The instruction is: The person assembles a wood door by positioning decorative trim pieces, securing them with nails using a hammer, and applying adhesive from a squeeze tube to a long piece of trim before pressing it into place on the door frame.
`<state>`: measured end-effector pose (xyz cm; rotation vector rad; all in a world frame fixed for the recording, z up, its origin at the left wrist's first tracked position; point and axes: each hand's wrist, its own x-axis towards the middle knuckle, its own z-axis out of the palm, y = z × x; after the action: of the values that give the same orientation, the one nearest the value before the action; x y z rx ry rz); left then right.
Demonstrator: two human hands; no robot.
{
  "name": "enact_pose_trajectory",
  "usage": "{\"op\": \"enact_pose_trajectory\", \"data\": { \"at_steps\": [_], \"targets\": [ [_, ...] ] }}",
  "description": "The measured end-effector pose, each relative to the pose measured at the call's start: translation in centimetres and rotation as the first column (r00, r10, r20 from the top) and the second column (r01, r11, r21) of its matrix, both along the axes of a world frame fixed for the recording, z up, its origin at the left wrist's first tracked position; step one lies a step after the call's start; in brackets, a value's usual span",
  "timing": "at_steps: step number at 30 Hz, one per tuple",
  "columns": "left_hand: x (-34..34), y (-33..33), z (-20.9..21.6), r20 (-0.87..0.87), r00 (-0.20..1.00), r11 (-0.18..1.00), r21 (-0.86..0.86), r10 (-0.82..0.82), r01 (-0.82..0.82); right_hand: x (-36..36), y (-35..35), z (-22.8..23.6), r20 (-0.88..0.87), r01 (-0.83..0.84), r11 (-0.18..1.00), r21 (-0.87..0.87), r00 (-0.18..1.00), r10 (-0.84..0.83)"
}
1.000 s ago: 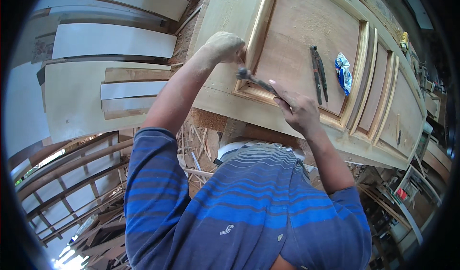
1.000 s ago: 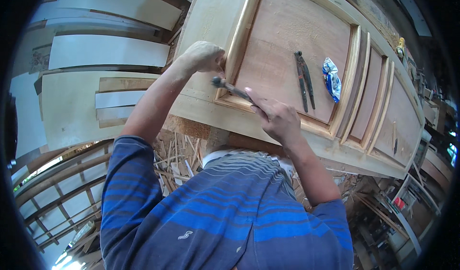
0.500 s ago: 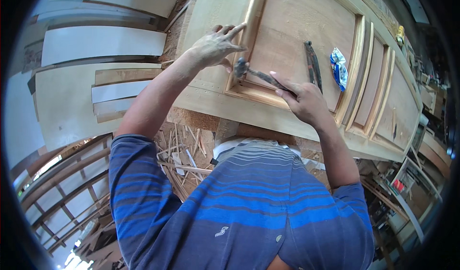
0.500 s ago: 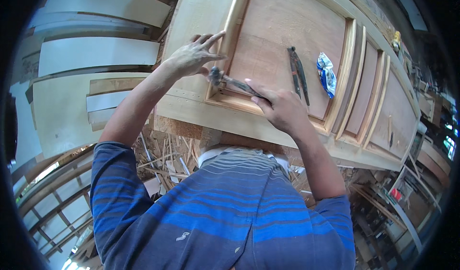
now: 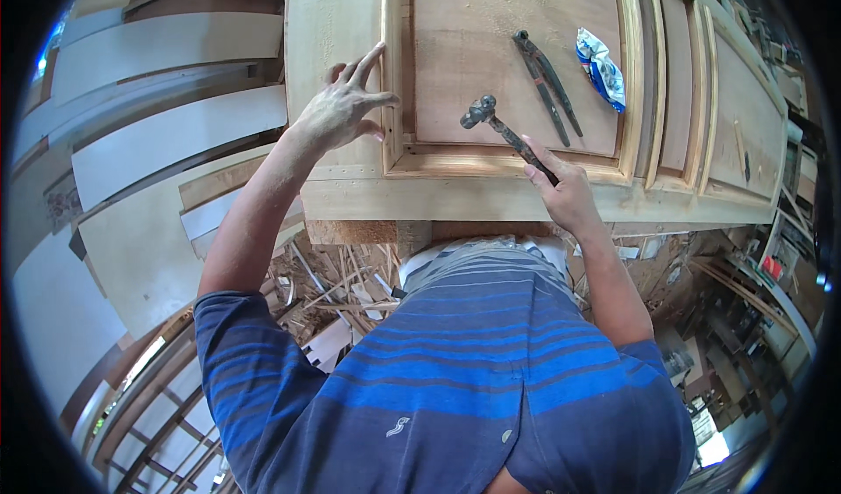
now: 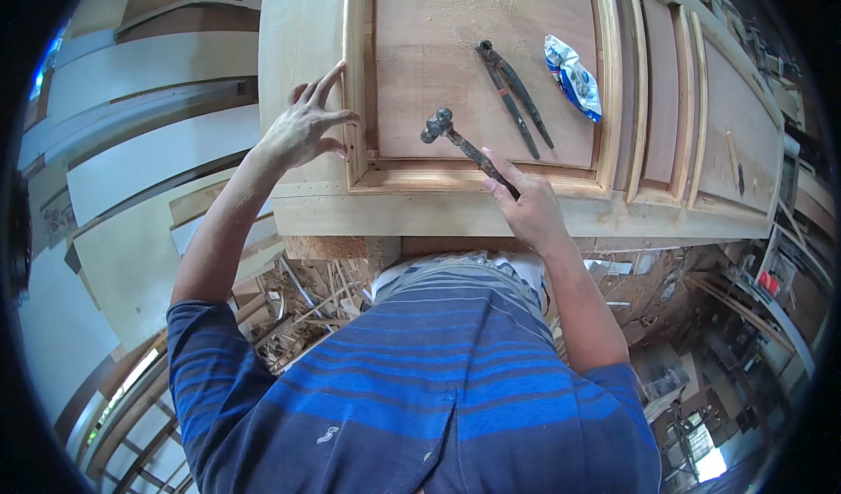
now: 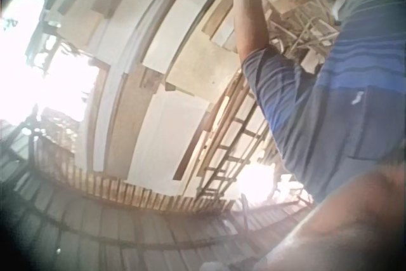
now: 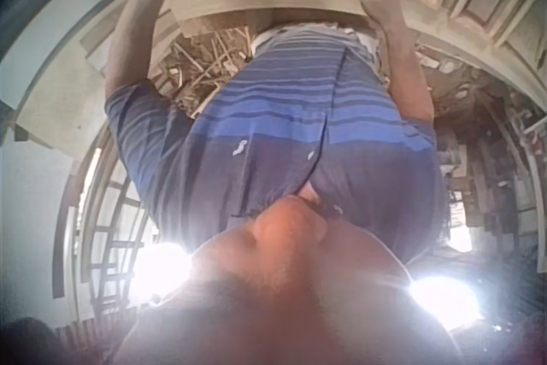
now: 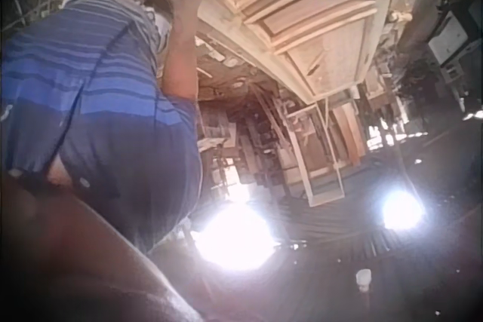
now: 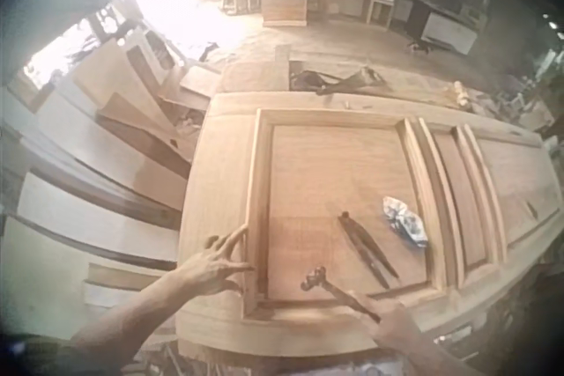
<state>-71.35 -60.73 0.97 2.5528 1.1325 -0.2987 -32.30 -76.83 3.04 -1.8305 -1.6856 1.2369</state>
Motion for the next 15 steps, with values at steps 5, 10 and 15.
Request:
{"op": "enact_pose_trajectory", "data": {
  "at_steps": [5, 10, 15],
  "targets": [
    [-0.2, -0.2, -0.3, -0.009, 1.000, 0.999, 0.050, -0.007, 0.007, -0.5, -0.1, -0.5, -0.018, 0.005, 1.000, -0.005, 1.000, -0.005],
    [0.0, -0.2, -0.5, -0.002, 0.999, 0.998, 0.046, -0.044, 0.044, -0.9, -0.2, -1.0, -0.058, 0.018, 0.999, 0.026, 0.998, -0.017],
    [-0.8, -0.1, -1.1, -0.023, 0.960, 0.957, 0.070, -0.280, 0.281, -1.7, 0.1, -0.6, -0.038, -0.027, 1.000, -0.016, 0.999, 0.026]
  ]
}}
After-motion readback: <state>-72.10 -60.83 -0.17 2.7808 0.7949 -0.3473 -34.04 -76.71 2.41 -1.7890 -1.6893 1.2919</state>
